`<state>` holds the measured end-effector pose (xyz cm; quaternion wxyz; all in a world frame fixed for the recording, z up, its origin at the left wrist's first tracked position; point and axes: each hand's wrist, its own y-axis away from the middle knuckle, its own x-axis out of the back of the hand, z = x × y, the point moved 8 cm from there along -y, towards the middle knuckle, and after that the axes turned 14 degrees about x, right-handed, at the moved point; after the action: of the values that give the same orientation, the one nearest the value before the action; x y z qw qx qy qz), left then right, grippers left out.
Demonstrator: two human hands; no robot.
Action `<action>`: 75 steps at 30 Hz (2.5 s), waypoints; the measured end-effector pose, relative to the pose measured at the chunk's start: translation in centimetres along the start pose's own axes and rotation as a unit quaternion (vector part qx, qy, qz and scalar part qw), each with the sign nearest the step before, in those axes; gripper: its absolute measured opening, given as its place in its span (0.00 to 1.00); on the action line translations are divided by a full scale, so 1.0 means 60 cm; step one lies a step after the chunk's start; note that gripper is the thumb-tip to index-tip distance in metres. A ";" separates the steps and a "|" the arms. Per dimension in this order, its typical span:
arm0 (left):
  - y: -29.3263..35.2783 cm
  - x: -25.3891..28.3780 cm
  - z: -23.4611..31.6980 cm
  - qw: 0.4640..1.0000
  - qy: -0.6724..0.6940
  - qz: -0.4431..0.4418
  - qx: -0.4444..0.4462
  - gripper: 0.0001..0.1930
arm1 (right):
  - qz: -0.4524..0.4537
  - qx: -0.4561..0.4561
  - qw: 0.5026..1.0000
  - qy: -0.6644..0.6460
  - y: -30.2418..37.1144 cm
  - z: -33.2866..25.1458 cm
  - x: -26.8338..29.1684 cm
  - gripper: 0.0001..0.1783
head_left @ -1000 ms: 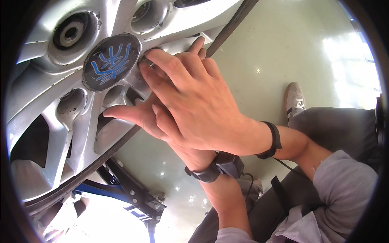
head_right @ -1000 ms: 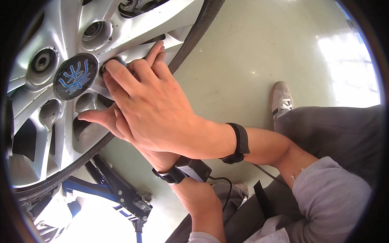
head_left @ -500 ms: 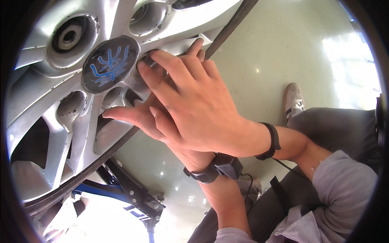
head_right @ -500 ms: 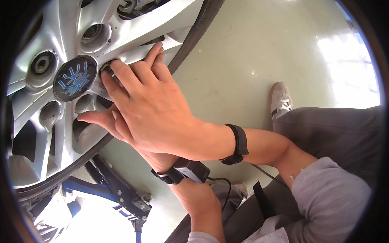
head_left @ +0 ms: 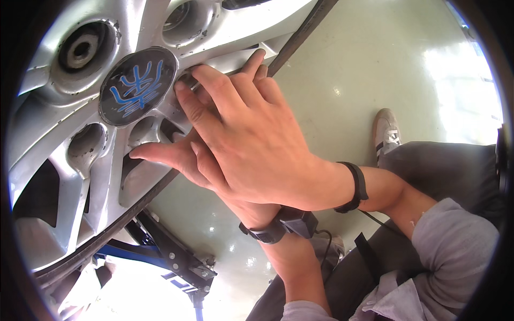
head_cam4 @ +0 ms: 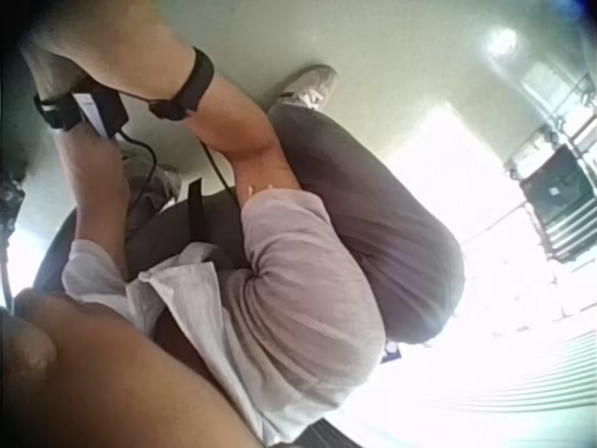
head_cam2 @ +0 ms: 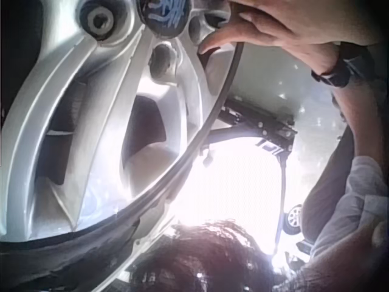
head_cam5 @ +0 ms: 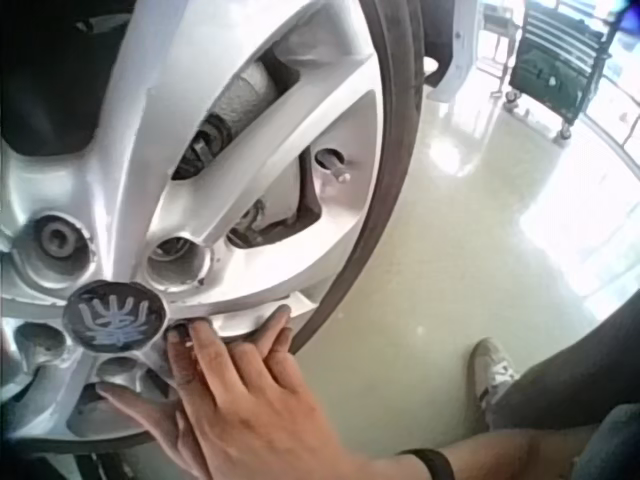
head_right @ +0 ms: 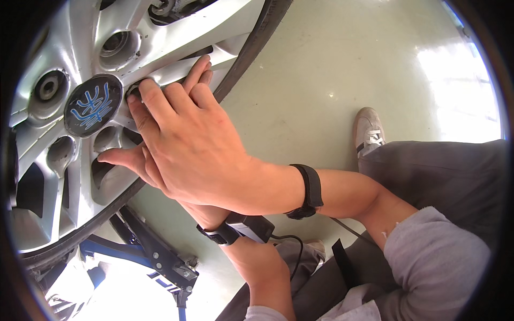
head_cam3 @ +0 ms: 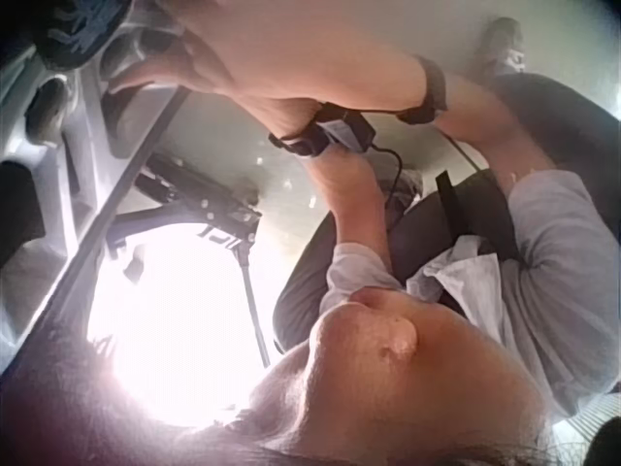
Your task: Replacing a car tire by mounting a wheel onto the hub and tightening lug nuts using a cross wrench while the car is raised on a jack.
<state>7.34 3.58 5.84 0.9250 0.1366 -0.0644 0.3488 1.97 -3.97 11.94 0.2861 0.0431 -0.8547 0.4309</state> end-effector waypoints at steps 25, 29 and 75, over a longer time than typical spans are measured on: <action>-0.020 -0.003 -0.016 0.998 0.053 -0.014 0.014 0.32 | -0.034 0.034 0.999 -0.015 0.004 0.012 -0.002 0.33; -0.016 -0.002 -0.014 1.000 0.026 0.006 -0.009 0.31 | -0.038 0.042 0.998 0.016 0.003 0.008 -0.005 0.33; -0.042 -0.172 -0.011 0.737 0.638 -0.137 0.175 0.42 | 0.134 -0.027 0.933 -0.332 -0.050 0.091 0.150 0.07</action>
<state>1.30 -4.55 2.47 0.7466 0.0492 0.6226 0.2292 -7.04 -8.47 16.28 -0.0736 0.0613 -0.9101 0.4032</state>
